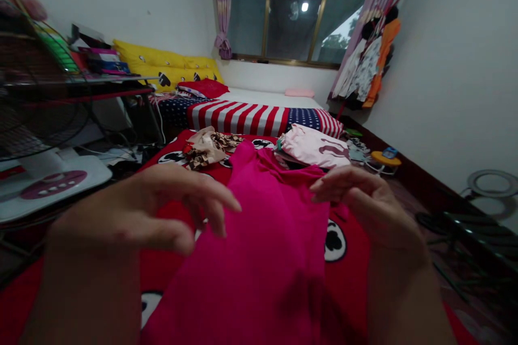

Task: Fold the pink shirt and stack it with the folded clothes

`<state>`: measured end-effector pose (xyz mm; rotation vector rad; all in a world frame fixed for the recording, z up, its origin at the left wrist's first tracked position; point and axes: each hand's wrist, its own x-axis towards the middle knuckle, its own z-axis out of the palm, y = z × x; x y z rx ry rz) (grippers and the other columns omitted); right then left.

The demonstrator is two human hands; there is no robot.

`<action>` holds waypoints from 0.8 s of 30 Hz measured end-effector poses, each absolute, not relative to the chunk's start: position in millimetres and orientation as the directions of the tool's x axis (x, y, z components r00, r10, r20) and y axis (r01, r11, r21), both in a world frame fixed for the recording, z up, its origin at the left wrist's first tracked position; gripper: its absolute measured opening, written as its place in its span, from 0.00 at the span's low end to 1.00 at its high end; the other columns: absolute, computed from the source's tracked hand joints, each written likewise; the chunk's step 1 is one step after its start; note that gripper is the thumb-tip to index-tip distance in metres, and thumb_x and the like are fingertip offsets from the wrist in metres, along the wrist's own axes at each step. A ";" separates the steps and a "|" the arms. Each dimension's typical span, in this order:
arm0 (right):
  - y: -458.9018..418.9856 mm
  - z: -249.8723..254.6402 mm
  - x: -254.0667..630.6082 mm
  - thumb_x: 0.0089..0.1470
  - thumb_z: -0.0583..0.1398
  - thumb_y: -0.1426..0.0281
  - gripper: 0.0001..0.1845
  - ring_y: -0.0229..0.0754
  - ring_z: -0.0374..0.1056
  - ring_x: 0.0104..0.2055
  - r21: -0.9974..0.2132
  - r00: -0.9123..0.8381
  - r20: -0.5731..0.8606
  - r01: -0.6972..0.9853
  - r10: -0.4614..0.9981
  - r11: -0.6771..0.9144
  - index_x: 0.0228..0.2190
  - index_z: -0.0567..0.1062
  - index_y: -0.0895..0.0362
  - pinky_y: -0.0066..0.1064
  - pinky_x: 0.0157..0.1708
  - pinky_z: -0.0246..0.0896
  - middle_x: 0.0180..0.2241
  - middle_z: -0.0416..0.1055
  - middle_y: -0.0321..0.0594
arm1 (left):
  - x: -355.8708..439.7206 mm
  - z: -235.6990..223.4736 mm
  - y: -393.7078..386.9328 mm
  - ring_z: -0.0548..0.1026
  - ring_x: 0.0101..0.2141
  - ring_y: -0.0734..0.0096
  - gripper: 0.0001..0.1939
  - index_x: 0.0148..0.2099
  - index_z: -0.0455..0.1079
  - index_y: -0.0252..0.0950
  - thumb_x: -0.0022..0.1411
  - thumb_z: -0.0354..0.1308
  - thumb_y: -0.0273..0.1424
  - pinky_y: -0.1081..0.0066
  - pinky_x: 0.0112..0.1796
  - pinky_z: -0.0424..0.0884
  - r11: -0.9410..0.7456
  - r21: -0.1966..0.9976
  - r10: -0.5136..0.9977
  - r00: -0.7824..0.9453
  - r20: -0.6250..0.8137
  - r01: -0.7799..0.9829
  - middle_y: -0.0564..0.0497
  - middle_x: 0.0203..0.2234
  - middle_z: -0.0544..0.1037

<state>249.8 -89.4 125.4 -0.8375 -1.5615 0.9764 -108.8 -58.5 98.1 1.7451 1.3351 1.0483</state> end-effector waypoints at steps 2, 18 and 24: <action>-73.3 114.8 243.8 0.49 0.64 0.57 0.17 0.45 0.74 0.37 -0.931 -0.192 0.316 0.126 0.929 0.342 0.36 0.77 0.56 0.38 0.40 0.69 0.38 0.77 0.44 | -82.8 128.7 -48.0 0.77 0.38 0.55 0.22 0.39 0.77 0.43 0.38 0.69 0.42 0.63 0.36 0.73 -0.284 0.863 0.940 0.298 0.165 0.418 0.48 0.32 0.80; -61.6 8.9 114.2 0.50 0.64 0.64 0.17 0.49 0.68 0.43 -0.383 -0.449 0.109 0.804 0.887 0.455 0.42 0.75 0.58 0.36 0.40 0.62 0.41 0.71 0.47 | -43.4 13.7 42.6 0.76 0.34 0.64 0.26 0.53 0.72 0.31 0.49 0.58 0.30 0.70 0.35 0.70 -0.226 0.644 0.970 0.227 0.083 0.731 0.46 0.33 0.79; -74.5 18.4 112.0 0.52 0.62 0.74 0.06 0.37 0.69 0.33 -0.758 -0.784 -0.070 0.444 0.617 0.478 0.34 0.77 0.59 0.23 0.34 0.60 0.32 0.74 0.36 | -77.7 81.7 8.5 0.70 0.20 0.71 0.19 0.39 0.79 0.36 0.45 0.64 0.40 0.75 0.21 0.64 -0.139 0.775 0.754 0.574 -0.320 0.616 0.52 0.20 0.76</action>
